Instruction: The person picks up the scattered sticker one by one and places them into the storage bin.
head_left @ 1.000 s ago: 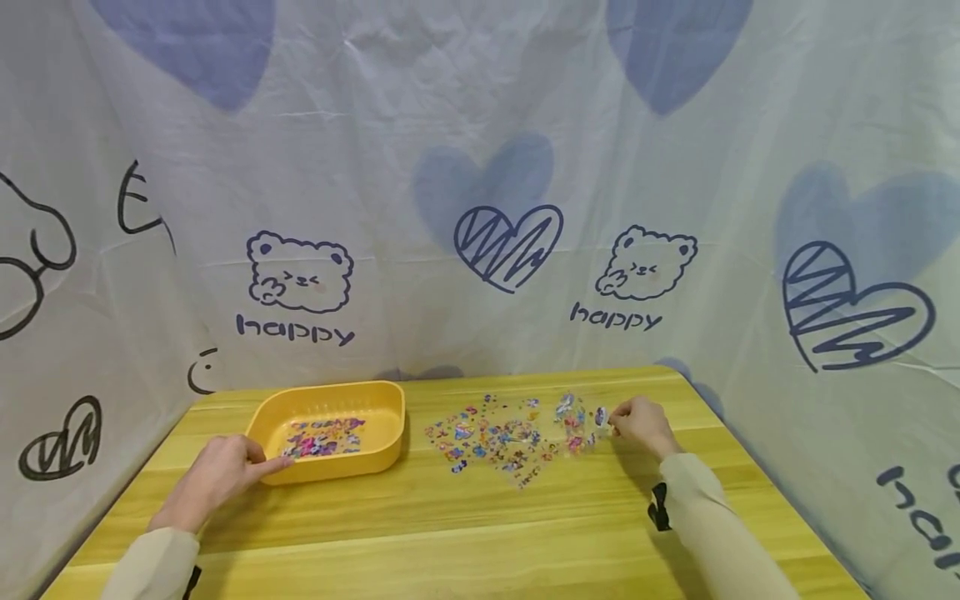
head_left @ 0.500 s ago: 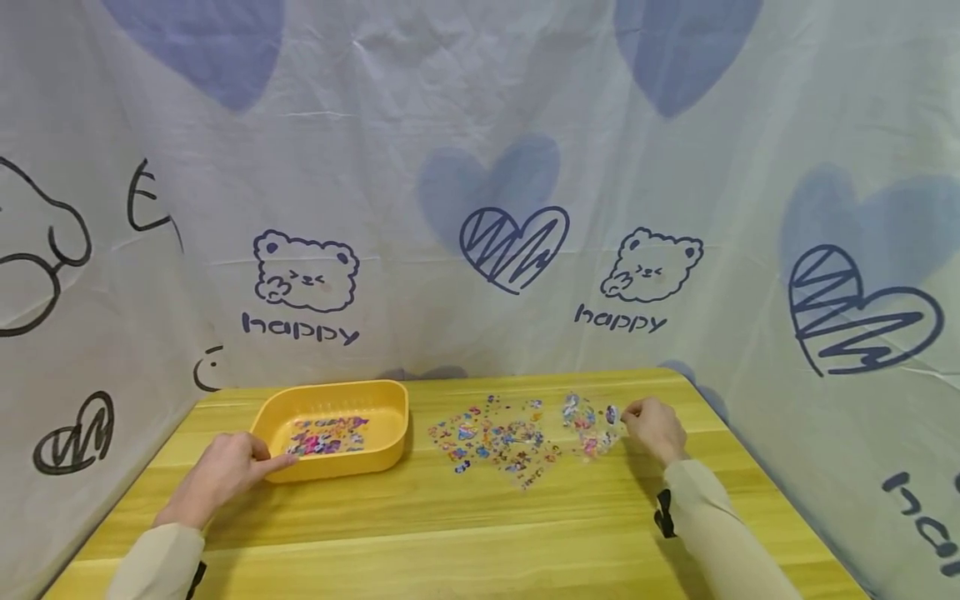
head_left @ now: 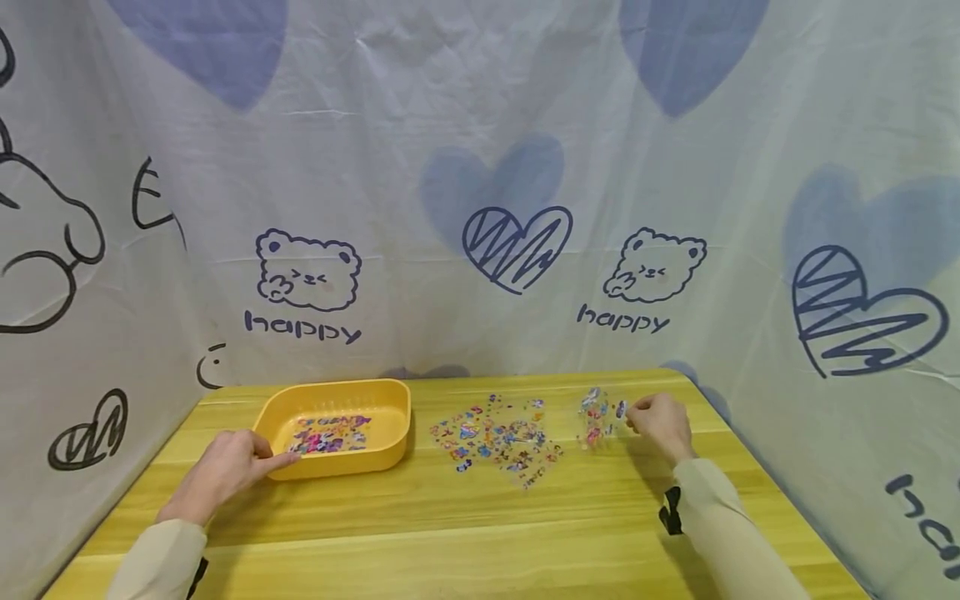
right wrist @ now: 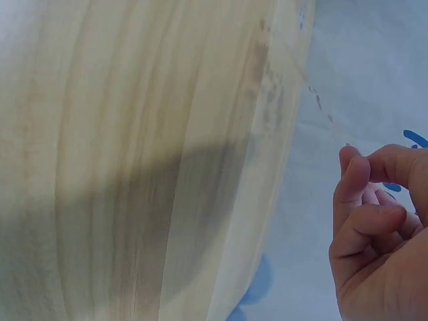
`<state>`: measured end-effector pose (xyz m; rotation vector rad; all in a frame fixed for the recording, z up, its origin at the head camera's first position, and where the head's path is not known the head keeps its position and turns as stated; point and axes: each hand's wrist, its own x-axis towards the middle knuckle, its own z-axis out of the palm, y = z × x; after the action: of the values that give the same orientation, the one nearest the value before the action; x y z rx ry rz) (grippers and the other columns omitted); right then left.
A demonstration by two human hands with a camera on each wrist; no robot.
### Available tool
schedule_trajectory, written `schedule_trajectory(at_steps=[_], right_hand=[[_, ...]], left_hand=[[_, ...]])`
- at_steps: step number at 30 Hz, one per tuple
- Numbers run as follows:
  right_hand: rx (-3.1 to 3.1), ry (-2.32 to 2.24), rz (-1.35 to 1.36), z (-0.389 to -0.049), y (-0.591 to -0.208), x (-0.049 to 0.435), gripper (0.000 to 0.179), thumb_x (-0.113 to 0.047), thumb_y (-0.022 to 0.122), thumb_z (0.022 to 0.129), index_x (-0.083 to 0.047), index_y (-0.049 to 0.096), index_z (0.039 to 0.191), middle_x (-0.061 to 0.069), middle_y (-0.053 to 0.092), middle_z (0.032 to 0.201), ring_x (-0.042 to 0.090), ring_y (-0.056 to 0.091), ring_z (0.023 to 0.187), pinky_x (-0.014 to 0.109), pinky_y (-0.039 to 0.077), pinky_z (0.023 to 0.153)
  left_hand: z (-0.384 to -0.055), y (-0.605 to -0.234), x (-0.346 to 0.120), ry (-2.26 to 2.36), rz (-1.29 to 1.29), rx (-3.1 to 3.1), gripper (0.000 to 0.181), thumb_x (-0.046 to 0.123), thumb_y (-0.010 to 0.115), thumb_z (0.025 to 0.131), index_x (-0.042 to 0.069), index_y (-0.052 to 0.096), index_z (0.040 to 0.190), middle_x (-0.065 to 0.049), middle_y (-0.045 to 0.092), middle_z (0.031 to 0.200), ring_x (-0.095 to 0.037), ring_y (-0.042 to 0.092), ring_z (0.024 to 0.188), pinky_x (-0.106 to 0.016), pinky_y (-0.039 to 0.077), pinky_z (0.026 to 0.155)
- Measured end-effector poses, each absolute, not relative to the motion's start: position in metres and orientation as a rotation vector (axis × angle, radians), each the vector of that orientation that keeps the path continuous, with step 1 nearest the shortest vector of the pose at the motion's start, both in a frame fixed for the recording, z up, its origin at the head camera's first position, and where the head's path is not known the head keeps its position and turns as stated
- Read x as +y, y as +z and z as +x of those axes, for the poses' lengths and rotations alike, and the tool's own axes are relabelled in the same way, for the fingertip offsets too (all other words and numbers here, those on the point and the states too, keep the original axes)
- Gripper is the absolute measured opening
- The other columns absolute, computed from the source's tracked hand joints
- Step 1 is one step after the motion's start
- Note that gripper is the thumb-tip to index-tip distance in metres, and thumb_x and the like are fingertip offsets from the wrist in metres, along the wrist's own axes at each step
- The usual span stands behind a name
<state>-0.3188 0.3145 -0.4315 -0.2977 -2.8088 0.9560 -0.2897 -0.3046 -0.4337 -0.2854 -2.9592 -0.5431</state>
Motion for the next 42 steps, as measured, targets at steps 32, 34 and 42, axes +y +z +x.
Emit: schedule_trajectory(at_steps=[32,34,42], right_hand=[[-2.613,1.47,-0.301,-0.338,-0.426,0.216,0.017,-0.023,0.071,0.089,-0.008,0.077,0.095,0.008,0.073,0.09,0.017,0.058,0.074,0.023,0.042,0.053],[-2.608,1.495,-0.286,-0.338,-0.427,0.205,0.015,-0.022,0.072,0.088,-0.009,0.077,0.094,0.007,0.073,0.088,0.015,0.057,0.071,0.023,0.042,0.052],[-2.545,1.664,-0.158,-0.332,-0.427,0.154,0.014,-0.019,0.071,0.09,-0.007,0.076,0.096,0.007,0.074,0.088,0.027,0.068,0.086,0.027,0.049,0.062]], left_hand=[[-0.291,-0.433,-0.306,-0.55,-0.28,-2.972,0.048,0.058,0.069,0.083,0.011,0.075,0.074,0.001,0.065,0.07,-0.013,0.047,0.063,-0.027,0.038,0.058],[-0.29,-0.432,-0.305,-0.55,-0.286,-2.966,0.048,0.058,0.069,0.083,0.011,0.075,0.073,0.001,0.065,0.069,-0.013,0.046,0.063,-0.027,0.037,0.057],[-0.287,-0.432,-0.304,-0.551,-0.267,-2.973,0.047,0.056,0.071,0.083,0.01,0.075,0.073,0.001,0.066,0.07,-0.014,0.047,0.063,-0.028,0.038,0.057]])
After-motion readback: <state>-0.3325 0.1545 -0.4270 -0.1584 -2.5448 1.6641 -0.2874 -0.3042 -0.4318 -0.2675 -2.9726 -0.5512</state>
